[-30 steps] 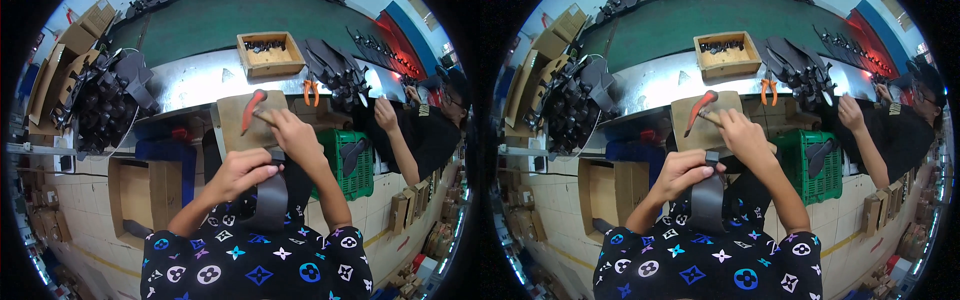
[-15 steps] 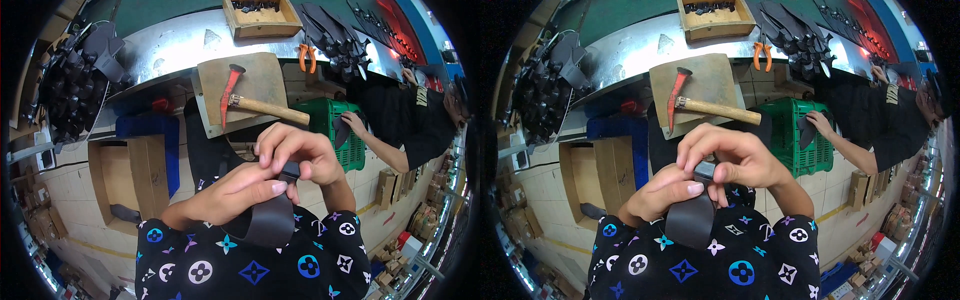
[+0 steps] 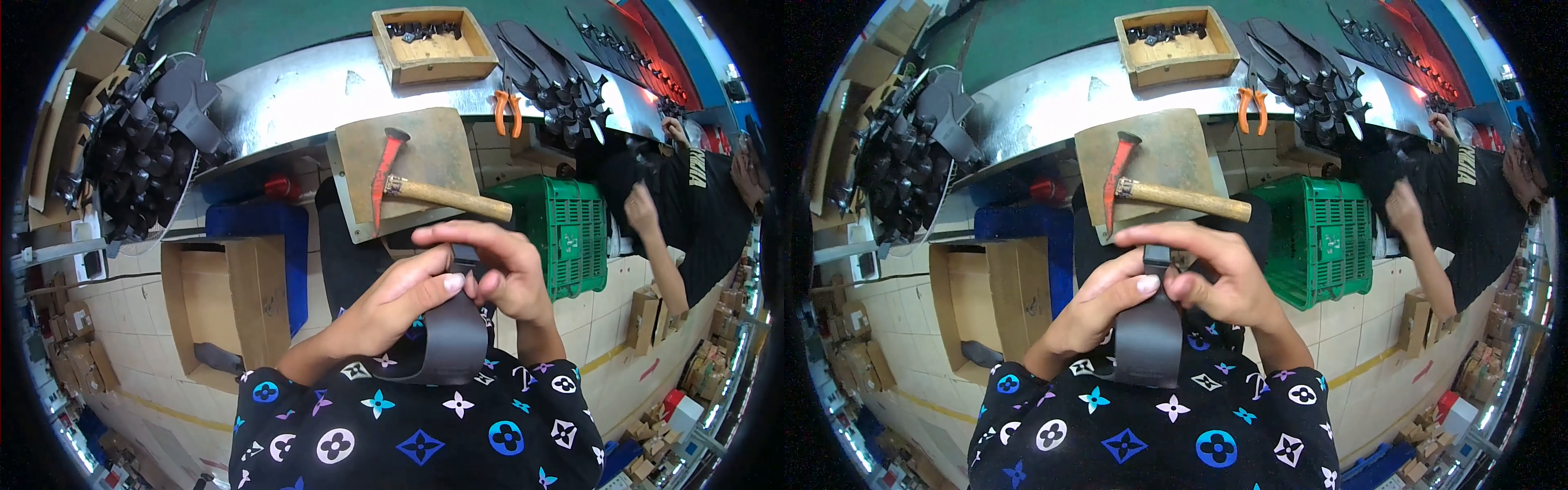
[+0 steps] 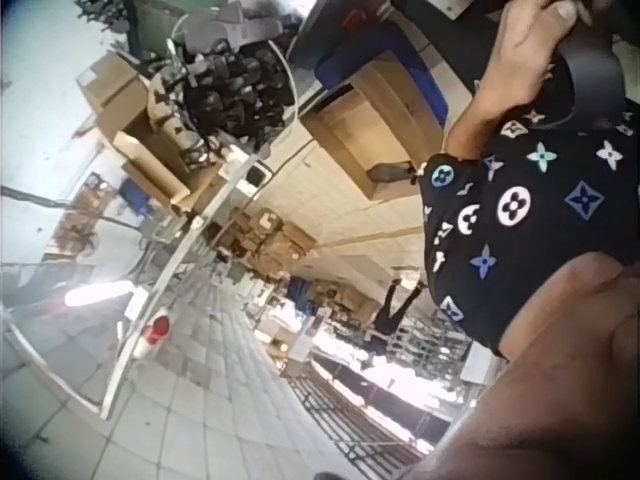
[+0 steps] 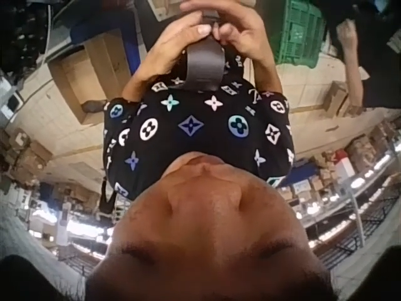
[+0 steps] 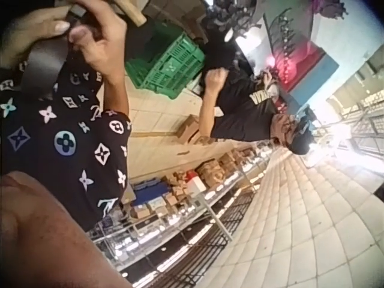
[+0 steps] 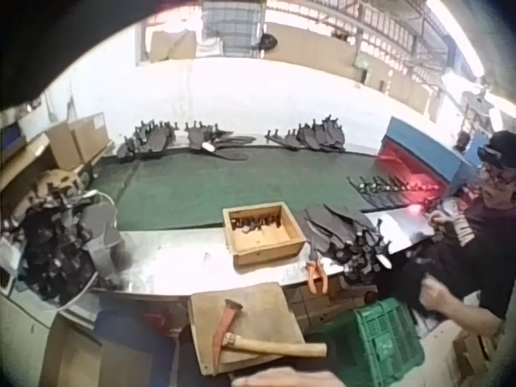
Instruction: Assembling and hammering shoe components at a factory workbench.
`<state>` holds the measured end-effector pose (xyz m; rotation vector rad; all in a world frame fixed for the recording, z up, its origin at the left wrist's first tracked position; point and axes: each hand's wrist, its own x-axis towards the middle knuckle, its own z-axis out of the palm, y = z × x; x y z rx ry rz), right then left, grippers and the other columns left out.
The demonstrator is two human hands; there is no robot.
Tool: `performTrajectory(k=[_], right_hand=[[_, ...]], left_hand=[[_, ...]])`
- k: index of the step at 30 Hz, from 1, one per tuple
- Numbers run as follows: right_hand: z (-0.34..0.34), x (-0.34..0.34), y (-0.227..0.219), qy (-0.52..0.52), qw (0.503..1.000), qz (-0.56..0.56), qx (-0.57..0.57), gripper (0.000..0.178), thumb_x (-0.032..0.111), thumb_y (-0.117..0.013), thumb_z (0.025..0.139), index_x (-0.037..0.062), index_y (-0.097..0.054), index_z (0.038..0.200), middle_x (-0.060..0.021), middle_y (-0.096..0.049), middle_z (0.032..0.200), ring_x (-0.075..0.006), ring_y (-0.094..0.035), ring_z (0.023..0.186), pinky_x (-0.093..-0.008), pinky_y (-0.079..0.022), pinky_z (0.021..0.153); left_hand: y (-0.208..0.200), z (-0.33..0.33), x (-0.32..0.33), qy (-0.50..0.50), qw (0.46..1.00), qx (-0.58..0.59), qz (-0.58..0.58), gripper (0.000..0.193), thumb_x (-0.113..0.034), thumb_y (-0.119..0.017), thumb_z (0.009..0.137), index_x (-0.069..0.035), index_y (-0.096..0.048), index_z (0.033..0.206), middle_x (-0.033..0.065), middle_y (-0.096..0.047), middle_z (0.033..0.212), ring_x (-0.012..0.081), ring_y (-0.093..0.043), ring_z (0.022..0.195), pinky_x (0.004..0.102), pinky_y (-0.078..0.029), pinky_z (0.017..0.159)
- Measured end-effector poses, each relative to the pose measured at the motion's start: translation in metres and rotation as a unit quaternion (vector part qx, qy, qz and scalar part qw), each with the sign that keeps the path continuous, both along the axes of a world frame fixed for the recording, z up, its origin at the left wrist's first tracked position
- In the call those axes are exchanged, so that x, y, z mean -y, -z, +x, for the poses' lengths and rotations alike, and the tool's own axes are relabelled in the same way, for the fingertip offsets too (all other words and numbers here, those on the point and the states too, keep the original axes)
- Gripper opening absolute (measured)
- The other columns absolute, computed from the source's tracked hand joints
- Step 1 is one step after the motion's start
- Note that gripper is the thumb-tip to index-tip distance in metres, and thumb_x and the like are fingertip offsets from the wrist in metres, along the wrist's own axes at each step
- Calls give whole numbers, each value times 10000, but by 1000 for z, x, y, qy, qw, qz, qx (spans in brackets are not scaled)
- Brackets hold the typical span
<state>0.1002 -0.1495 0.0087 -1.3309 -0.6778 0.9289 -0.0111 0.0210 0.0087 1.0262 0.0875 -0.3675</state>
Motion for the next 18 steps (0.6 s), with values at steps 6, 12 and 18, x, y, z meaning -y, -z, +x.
performTrajectory(k=[6,12,18], right_hand=[[49,-20,81,58,739,-264,618,623,381,-641,899,11,-444,1360,-189,-540,1243,-346,-647,951,-425,-541,739],[35,13,101,78,747,-205,628,370,358,-589,962,26,-536,1114,-116,-617,844,-309,-659,626,-385,-523,526],[10,15,62,258,930,-100,243,266,248,-471,1044,-5,-550,1032,-30,-532,635,-88,-514,505,-250,-398,468]], left_hand=[[15,27,-25,-57,884,276,373,206,-170,-584,922,-10,-642,1038,111,-589,1088,261,-457,1195,353,-336,1030],[15,17,-48,-261,839,291,379,238,-116,-645,885,-3,-689,1090,140,-703,1118,288,-630,1140,362,-406,1000],[94,87,-57,-316,726,283,541,206,-148,-623,920,-62,-695,1093,119,-682,1186,349,-569,1221,522,-322,1115]])
